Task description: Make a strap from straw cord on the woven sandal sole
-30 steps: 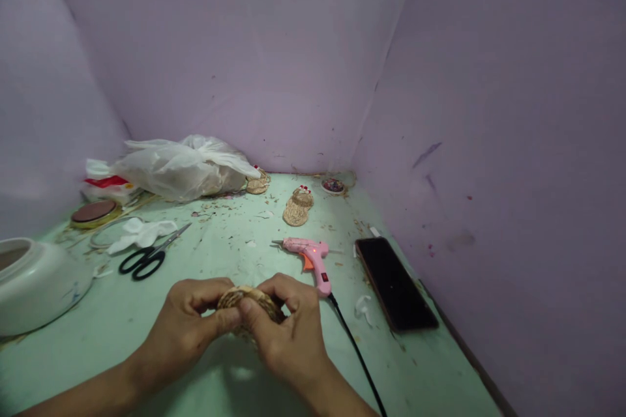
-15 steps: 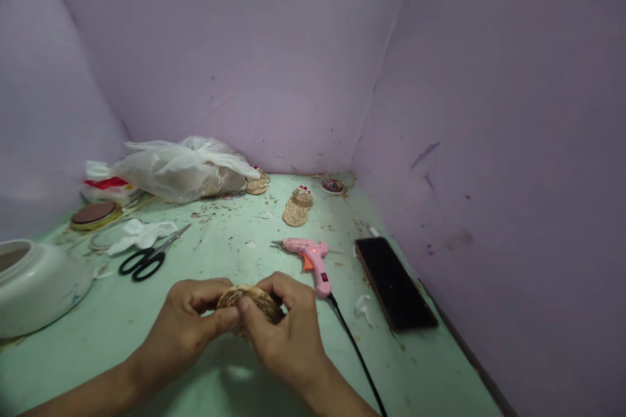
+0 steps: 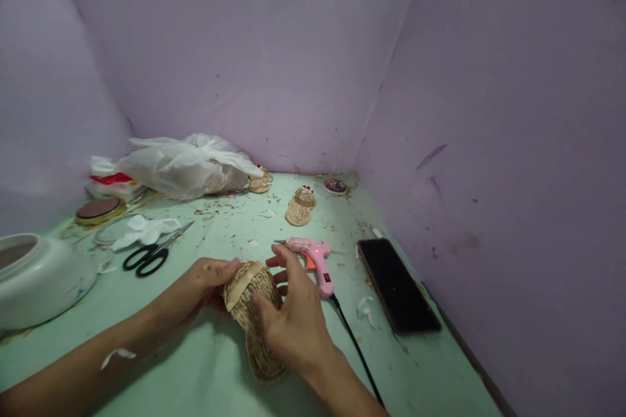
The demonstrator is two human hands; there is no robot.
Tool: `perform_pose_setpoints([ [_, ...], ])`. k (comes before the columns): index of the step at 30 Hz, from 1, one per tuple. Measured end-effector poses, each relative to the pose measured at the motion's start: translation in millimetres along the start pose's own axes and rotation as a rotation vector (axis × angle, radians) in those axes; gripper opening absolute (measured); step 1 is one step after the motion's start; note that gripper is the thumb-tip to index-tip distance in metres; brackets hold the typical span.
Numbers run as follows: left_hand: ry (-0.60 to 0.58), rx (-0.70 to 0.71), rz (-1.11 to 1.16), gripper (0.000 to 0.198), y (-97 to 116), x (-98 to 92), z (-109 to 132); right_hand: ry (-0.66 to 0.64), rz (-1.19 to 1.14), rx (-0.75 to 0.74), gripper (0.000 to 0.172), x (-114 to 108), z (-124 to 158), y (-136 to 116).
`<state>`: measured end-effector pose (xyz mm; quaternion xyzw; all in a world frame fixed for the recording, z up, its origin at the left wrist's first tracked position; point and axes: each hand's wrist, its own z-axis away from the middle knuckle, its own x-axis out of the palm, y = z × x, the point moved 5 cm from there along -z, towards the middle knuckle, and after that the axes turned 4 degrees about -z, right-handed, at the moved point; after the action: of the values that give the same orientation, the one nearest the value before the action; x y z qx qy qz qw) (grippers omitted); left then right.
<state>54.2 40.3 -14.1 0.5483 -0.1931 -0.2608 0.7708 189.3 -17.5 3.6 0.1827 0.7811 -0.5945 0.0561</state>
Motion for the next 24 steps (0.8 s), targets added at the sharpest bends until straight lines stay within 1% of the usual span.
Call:
perform_pose_setpoints([
  [3,0.041,0.026,-0.007,0.049,0,-0.8,0,-0.011,0.168,-0.2,0.053,2,3,-6],
  [7,0.056,0.097,-0.059,0.048,5,1.6,1,-0.012,0.407,-0.448,0.037,5,5,-21],
  [11,0.032,0.17,-0.092,0.046,11,6.4,5,0.061,0.467,-0.626,0.026,6,7,-33],
  [14,0.013,0.206,-0.102,0.044,12,9.0,7,0.12,0.452,-0.675,0.022,4,9,-35],
  [16,0.011,0.214,-0.121,0.043,11,9.5,7,0.142,0.394,-0.635,0.02,1,8,-33],
  [18,0.014,0.224,-0.15,0.042,10,9.1,7,0.186,0.264,-0.529,0.016,-6,4,-29],
  [20,0.005,0.242,-0.18,0.042,10,8.8,7,0.224,0.078,-0.364,0.011,-15,-2,-24],
  [21,-0.005,0.255,-0.193,0.042,10,8.8,7,0.219,-0.028,-0.265,0.01,-18,-5,-20],
  [24,-0.031,0.288,-0.227,0.042,11,8.6,7,0.136,-0.353,-0.011,0.013,-18,-14,-8],
])
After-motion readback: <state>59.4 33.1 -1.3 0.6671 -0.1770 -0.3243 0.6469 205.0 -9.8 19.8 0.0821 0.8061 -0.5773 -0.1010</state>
